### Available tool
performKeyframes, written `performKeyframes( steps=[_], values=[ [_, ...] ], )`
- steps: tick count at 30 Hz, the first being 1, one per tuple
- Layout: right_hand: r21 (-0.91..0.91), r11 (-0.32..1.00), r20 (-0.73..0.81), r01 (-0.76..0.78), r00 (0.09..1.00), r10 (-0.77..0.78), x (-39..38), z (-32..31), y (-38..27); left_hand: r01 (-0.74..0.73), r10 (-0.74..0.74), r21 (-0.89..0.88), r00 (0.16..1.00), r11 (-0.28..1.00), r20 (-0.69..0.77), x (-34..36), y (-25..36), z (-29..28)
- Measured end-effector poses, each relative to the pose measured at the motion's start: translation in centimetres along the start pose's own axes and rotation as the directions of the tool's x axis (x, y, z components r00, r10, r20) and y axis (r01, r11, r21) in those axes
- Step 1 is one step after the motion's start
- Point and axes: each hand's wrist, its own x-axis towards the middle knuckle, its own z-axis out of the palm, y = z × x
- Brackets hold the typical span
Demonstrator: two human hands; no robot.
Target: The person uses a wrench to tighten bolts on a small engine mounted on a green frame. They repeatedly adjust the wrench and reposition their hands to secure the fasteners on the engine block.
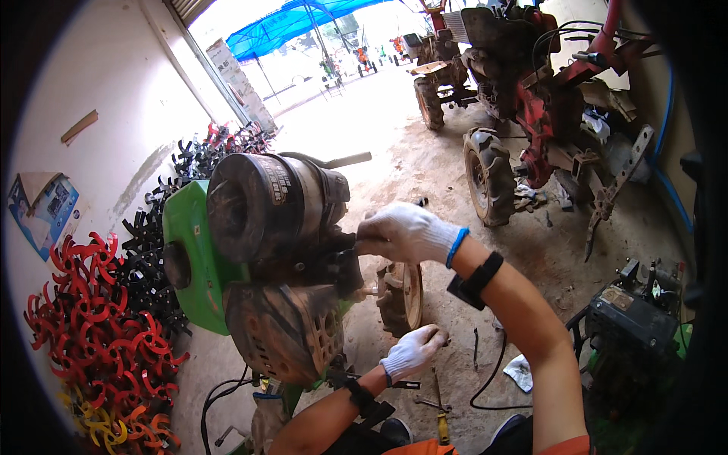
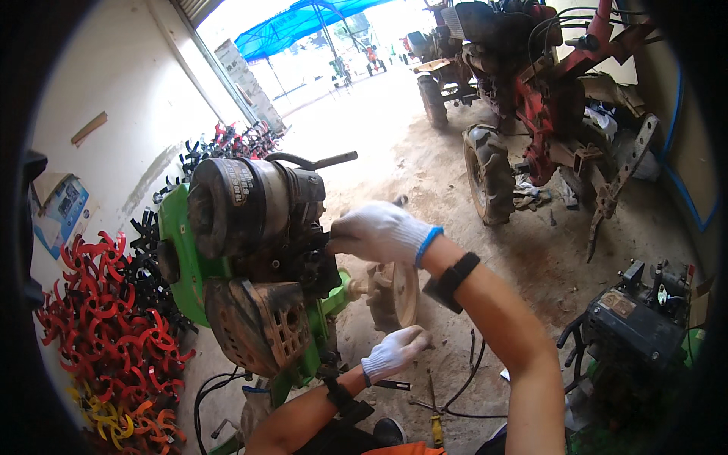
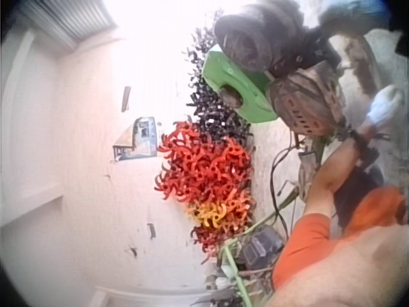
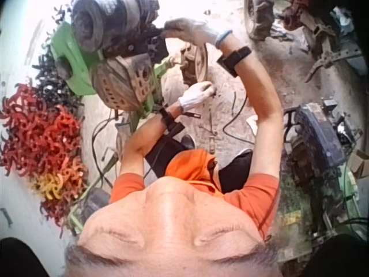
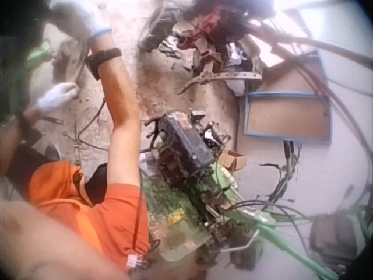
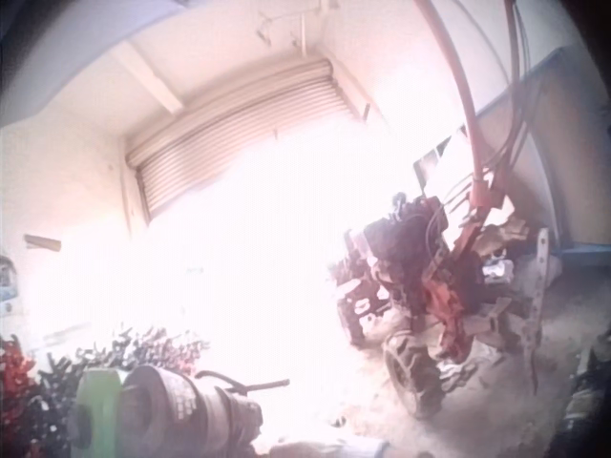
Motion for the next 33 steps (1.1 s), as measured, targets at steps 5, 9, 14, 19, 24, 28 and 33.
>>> performKeyframes(
  steps=[5,9,14,19,24,28,33],
  values=[
    [0.119,0.988,0.073,0.095,0.992,-0.104,2.0,-1.8,0.7,0.041,-0.041,-0.002,0.999,0.999,0.007,0.2,0.5,-0.3],
    [0.143,0.988,0.09,0.054,0.994,-0.068,1.9,-1.5,0.7,0.035,-0.035,0.013,0.999,0.999,-0.008,0.4,0.8,-0.5],
    [0.16,0.987,0.085,0.016,0.996,-0.03,1.3,-0.7,0.4,-0.008,0.011,0.063,0.999,0.998,-0.048,0.4,0.9,-0.2],
    [0.165,0.985,0.185,-0.043,0.983,0.012,1.7,-1.8,0.4,0.075,-0.075,0.005,0.997,0.997,0.031,0.1,1.9,-0.2],
    [0.313,0.896,0.11,-0.316,0.949,0.296,-1.2,1.6,-1.2,-0.007,0.009,0.053,0.999,0.999,-0.04,0.4,1.5,0.5],
    [0.358,0.816,-0.087,-0.454,0.854,0.513,-3.6,7.7,-3.5,-0.268,0.265,-0.067,0.963,0.961,-0.057,1.1,-2.1,1.6],
    [0.693,0.551,-0.033,-0.465,0.743,0.669,-4.0,12.4,-6.4,-0.343,0.34,-0.003,0.93,0.939,0.143,1.4,-8.7,1.1]
  ],
)
